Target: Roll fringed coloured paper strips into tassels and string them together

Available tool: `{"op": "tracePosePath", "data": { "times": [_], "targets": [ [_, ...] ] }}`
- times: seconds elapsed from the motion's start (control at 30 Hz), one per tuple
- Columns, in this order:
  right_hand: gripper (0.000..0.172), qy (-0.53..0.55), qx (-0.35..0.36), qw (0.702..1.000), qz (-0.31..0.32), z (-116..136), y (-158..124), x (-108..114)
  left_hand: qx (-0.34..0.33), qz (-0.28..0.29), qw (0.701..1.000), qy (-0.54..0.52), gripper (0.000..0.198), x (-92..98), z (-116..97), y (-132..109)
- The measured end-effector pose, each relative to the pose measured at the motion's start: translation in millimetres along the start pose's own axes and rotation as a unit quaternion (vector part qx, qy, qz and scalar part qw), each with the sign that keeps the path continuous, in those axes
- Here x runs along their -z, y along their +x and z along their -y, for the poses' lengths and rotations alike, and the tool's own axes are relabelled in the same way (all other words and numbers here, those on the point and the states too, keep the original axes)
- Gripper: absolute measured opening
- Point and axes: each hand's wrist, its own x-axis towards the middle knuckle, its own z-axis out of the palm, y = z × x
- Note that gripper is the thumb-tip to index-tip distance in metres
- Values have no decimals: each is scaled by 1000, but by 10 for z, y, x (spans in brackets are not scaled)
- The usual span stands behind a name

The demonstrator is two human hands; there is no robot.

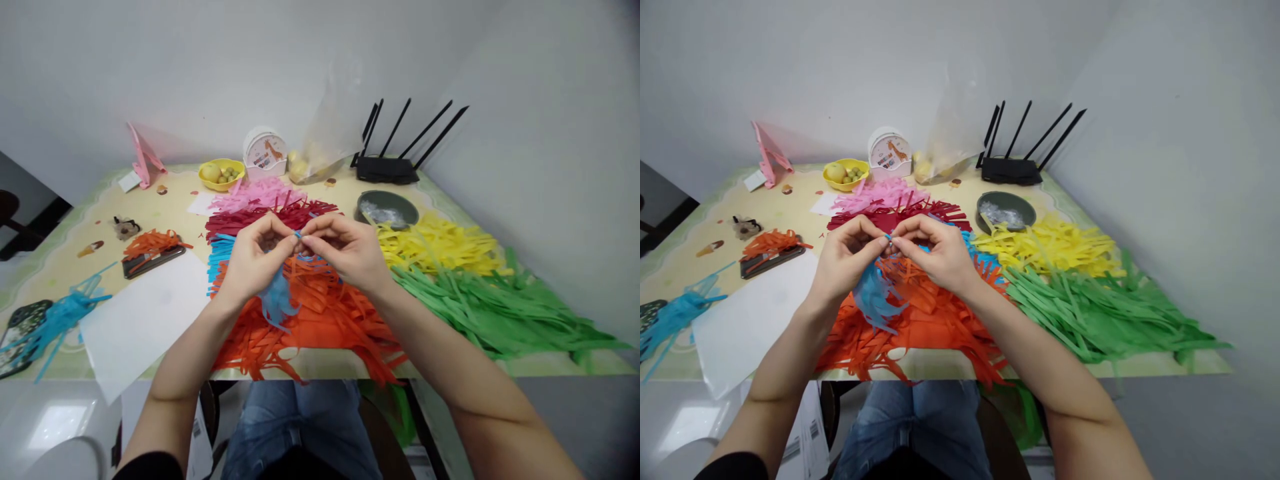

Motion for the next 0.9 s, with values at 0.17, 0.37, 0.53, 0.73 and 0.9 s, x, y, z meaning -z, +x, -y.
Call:
{"op": "tracePosePath", "data": {
  "times": [0.17, 0.37, 0.53, 0.73, 0.9],
  "targets": [
    [15, -80, -2, 997, -8, 1, 18, 6, -91, -32, 977, 188, 9, -11, 49, -30],
    [16, -48, -24, 998, -12, -33, 43, 10, -102, -30, 974, 202, 5, 17, 75, -7],
    [17, -55, -13, 998, 0, -28, 33, -4, -101, -31, 971, 215, 6, 30, 83, 2],
    [12, -151, 22, 988, 0, 11, 20, 63, -103, -17, 984, 142, 6, 28, 99, 19],
    [27, -29, -43, 998, 21, -21, 49, 84, -103, 6, 984, 145, 3, 38, 79, 11]
  ]
}}
